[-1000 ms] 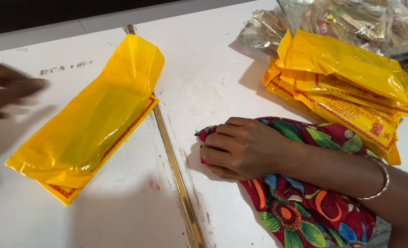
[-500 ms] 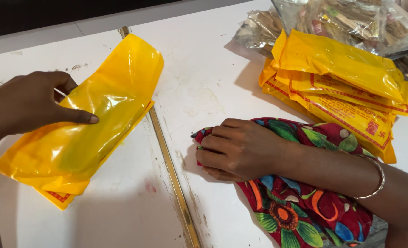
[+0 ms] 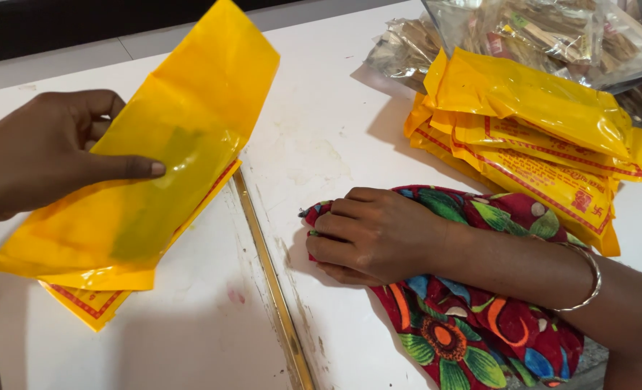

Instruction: Cleaning yellow plastic packets with a cloth on a table.

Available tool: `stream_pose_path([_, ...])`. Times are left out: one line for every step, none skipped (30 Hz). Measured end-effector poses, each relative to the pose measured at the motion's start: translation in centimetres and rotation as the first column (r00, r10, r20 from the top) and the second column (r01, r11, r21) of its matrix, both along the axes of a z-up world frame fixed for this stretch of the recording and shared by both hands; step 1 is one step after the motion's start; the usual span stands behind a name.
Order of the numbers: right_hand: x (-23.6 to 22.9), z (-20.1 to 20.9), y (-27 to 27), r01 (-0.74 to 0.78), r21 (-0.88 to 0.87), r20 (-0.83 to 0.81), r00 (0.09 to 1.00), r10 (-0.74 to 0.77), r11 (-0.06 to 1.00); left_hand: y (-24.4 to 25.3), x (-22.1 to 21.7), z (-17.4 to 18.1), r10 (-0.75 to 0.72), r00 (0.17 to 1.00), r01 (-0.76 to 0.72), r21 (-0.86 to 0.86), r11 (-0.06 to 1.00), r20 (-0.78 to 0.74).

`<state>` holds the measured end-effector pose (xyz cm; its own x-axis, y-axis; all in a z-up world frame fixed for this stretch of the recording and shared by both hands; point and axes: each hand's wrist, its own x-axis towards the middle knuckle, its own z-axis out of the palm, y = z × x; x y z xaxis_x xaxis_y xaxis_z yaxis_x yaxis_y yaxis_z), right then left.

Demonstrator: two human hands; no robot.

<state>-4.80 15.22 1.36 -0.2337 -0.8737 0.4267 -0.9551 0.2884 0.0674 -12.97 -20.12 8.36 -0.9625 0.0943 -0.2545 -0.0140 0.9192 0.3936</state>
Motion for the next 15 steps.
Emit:
stream_pose_path([0.0,0.0,0.0,0.000,0.004,0.000,1.000,0.000,1.000,0.1,0.1,-0.1,0.006,0.999,-0.003,0.074,0.997,-0.034])
stream_pose_path([0.0,0.0,0.0,0.002,0.003,0.000,1.000,-0.002,1.000,0.7,0.4,0.3,0.005,0.999,-0.002,0.073,0.997,-0.035])
stream_pose_path([0.0,0.0,0.0,0.002,0.004,-0.001,1.000,-0.002,1.000,1.3,0.7,0.7,-0.013,0.997,0.017,0.061,0.998,-0.079])
stream_pose_path([0.0,0.0,0.0,0.002,0.005,-0.001,1.000,-0.002,1.000,2.0,1.0,1.1,-0.030,0.992,0.036,0.048,0.998,-0.123])
stream_pose_path([0.0,-0.1,0.0,0.003,0.004,-0.002,1.000,-0.003,1.000,2.1,1.0,0.8,-0.031,0.992,0.037,0.047,0.998,-0.124])
stream_pose_path([0.0,-0.1,0.0,0.003,0.003,-0.004,1.000,-0.003,1.000,2.3,1.1,0.5,-0.093,0.974,0.114,0.095,0.989,-0.205])
stream_pose_path([0.0,-0.1,0.0,0.003,0.002,-0.006,1.000,-0.003,1.000,2.4,1.1,0.3,-0.147,0.947,0.192,0.136,0.972,-0.287])
stream_pose_path([0.0,0.0,0.0,0.005,0.001,-0.007,1.000,-0.005,1.000,3.6,1.7,0.6,-0.149,0.946,0.194,0.135,0.972,-0.288])
stream_pose_path([0.0,0.0,0.0,0.002,0.010,-0.001,1.000,-0.002,1.000,4.7,2.3,1.0,-0.136,0.933,0.182,0.112,0.977,-0.334])
stream_pose_path([0.1,0.0,0.0,0.001,0.019,0.005,1.000,-0.001,1.000,5.9,2.8,1.3,-0.125,0.917,0.171,0.090,0.981,-0.379])
stream_pose_path([0.1,0.0,-0.1,0.004,0.019,0.004,1.000,-0.004,1.000,6.5,3.0,0.9,-0.127,0.916,0.174,0.090,0.981,-0.380])
stream_pose_path([0.2,0.0,-0.1,0.004,0.024,-0.023,1.000,-0.003,1.000,7.2,3.1,0.5,-0.139,0.902,0.205,0.122,0.971,-0.409])
stream_pose_path([0.2,0.0,0.0,0.003,0.028,-0.051,0.999,-0.002,1.000,7.9,3.3,0.1,-0.149,0.887,0.237,0.153,0.959,-0.438])
stream_pose_path([0.3,0.1,-0.1,0.013,0.030,-0.052,0.999,-0.012,0.999,8.7,3.5,-0.1,-0.158,0.884,0.248,0.155,0.956,-0.440])
stream_pose_path([0.4,0.3,-0.1,0.010,0.039,-0.091,0.996,-0.006,0.999,9.5,3.8,-0.3,-0.142,0.896,0.248,0.209,0.946,-0.420])
